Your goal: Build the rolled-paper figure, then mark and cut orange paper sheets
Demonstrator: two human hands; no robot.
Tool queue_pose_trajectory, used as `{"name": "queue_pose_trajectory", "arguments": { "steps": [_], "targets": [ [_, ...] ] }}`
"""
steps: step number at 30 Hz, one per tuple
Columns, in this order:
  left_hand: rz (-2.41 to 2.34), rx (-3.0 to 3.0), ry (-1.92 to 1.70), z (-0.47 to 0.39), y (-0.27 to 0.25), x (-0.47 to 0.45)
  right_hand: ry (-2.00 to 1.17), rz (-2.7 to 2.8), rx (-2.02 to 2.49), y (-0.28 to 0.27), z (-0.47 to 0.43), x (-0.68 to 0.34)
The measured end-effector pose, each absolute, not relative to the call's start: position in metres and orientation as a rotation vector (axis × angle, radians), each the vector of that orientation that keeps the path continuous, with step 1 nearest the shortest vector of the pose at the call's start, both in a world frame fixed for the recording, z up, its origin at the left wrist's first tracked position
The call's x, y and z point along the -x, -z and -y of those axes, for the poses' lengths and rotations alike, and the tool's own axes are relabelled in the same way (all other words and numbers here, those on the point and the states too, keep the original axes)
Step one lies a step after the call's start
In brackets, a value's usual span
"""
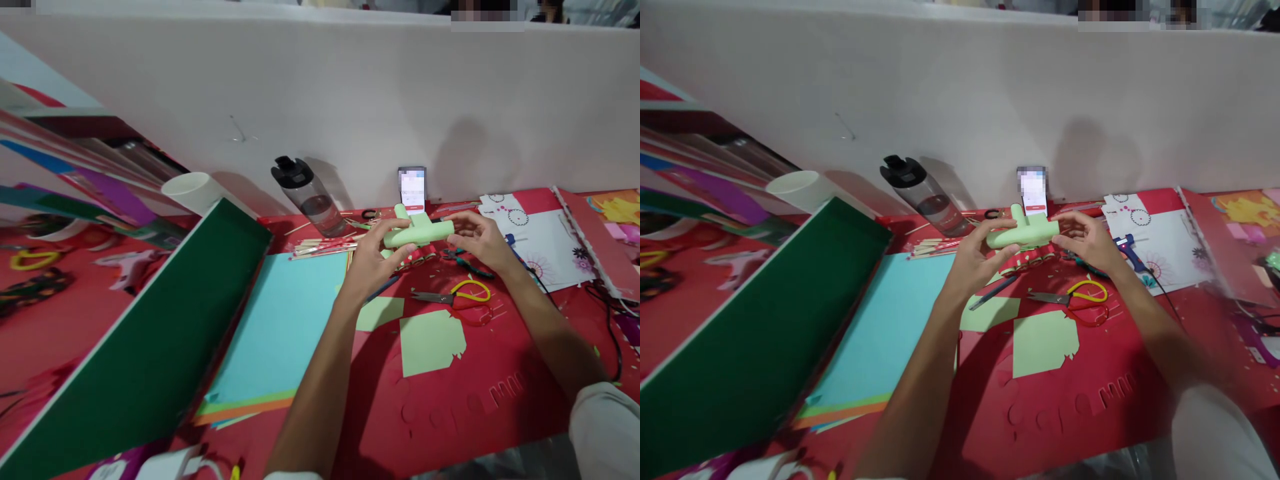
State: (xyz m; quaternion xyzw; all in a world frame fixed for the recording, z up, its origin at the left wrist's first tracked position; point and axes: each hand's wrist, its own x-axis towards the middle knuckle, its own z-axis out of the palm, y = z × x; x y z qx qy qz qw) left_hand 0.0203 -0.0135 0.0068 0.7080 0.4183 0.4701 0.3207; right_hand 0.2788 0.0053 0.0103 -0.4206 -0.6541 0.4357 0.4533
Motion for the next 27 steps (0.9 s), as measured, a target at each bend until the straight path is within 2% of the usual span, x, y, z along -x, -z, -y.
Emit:
{"name": "queue_pose_trajectory", "arguments": {
  "steps": [27],
  "targets": [
    [-1.148,-1.924,-1.298,0.0097,-0.0028,-0.0159,-1.078,1.669,1.089,-0.0126,-0.0053,-0.2806]
  ]
}}
